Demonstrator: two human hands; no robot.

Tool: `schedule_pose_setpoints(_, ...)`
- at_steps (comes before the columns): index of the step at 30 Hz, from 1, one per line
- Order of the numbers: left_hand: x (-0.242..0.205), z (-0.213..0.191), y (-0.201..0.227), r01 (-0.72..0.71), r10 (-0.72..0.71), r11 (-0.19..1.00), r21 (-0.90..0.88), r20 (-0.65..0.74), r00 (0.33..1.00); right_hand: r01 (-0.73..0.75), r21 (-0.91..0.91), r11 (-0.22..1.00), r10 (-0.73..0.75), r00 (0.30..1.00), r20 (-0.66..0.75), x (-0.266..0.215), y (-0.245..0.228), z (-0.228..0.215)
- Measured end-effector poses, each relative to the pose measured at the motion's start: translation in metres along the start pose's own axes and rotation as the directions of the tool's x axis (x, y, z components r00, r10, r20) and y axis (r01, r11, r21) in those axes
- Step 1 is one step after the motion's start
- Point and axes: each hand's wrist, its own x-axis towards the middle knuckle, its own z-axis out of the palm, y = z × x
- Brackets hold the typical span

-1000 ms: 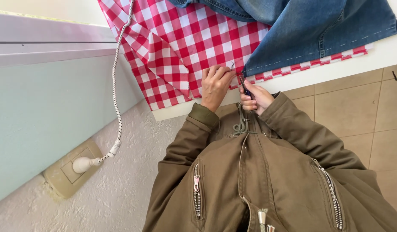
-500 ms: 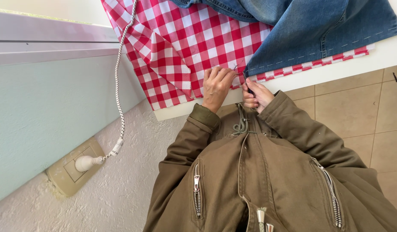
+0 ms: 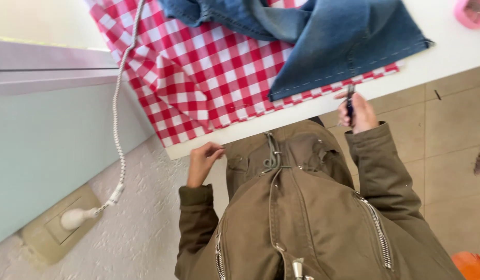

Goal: Tailoring and hand-sewing the hem of a pair of denim jeans.

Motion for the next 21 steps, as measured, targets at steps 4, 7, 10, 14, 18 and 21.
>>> schedule_pose_setpoints(4,-0.003,0.014,0.035,-0.045,0.083,0.96,0.275,-0.129,0.988,0.228,-0.239,0.944,-0.31,0.86,-0.405,-0.002,-0.006,-0.109)
schedule_pose_setpoints(7,-0.004,0.04,0.055,-0.05,0.119,0.932,0.359,-0.172,0.978,0.185,-0.536,0.823,-0.487,0.715,-0.502,-0.017,-0.033,-0.153)
schedule_pose_setpoints(10,0.007,0.063,0.061,-0.08,0.184,0.899,0.43,-0.208,0.961,0.061,-0.872,0.486,-0.729,0.58,-0.365,-0.022,-0.058,-0.22)
schedule_pose_setpoints(14,0.01,0.101,0.091,-0.031,0.216,0.876,0.481,-0.335,0.917,-0.03,-0.955,0.295,-0.797,0.543,-0.264,-0.03,-0.088,-0.309)
schedule_pose_setpoints(18,0.033,0.138,0.079,0.134,0.01,0.901,0.412,-0.328,0.945,0.07,-0.957,0.28,-0.792,0.581,-0.189,0.0,-0.108,-0.415)
schedule_pose_setpoints(21,0.017,0.152,0.002,0.342,-0.299,0.929,0.141,-0.256,0.919,0.011,-0.965,0.264,-0.748,0.634,-0.197,0.002,-0.118,-0.447)
